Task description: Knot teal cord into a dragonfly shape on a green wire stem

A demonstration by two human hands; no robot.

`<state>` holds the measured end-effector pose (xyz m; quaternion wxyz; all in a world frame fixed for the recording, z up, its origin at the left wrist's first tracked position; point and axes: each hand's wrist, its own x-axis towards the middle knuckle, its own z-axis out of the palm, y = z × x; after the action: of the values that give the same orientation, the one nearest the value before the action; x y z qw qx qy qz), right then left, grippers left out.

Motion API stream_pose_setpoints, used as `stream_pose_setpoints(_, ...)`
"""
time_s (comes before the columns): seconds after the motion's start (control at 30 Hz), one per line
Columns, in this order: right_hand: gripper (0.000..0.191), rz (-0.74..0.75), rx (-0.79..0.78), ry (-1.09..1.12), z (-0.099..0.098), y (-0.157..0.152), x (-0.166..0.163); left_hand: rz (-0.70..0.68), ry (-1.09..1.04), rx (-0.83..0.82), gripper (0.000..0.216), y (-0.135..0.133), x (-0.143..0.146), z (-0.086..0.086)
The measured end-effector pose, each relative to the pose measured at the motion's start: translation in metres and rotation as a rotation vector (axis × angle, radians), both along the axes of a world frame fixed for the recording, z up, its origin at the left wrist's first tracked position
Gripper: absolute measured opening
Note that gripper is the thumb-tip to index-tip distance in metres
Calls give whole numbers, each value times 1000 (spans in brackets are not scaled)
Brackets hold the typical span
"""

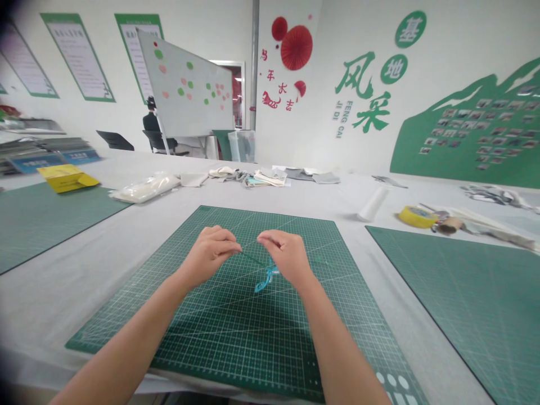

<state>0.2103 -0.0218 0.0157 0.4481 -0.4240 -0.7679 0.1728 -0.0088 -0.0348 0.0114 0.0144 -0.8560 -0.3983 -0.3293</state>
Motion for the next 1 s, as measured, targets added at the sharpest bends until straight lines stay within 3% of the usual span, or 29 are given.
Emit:
stream_pose_setpoints(0.23, 20, 155, -329, 245, -3, 14, 9, -250, -429, -450, 10, -8, 4, 10)
stream_pose_setpoints(0.33, 21, 137, -373, 264, -12, 18, 4, -258, -613, -522, 8, -7, 4, 10)
stream_pose_setpoints(0.47, 17, 102, -287, 109, -23, 15, -10, -105, -834, -503, 6, 0, 4, 3)
stream_pose_setpoints(0.63, 18, 167, -144, -142, -26, 0, -28, 87, -948, -457, 10, 9, 1, -10)
stream_pose_setpoints(0.8, 20, 163, -15, -262, -22, -14, -38, 200, -845, -338, 10, 11, -1, -13)
stream_pose_setpoints(1.0, 21, 182, 67, -306, -18, -23, -42, 335, -571, -147, 12, 4, 0, -9)
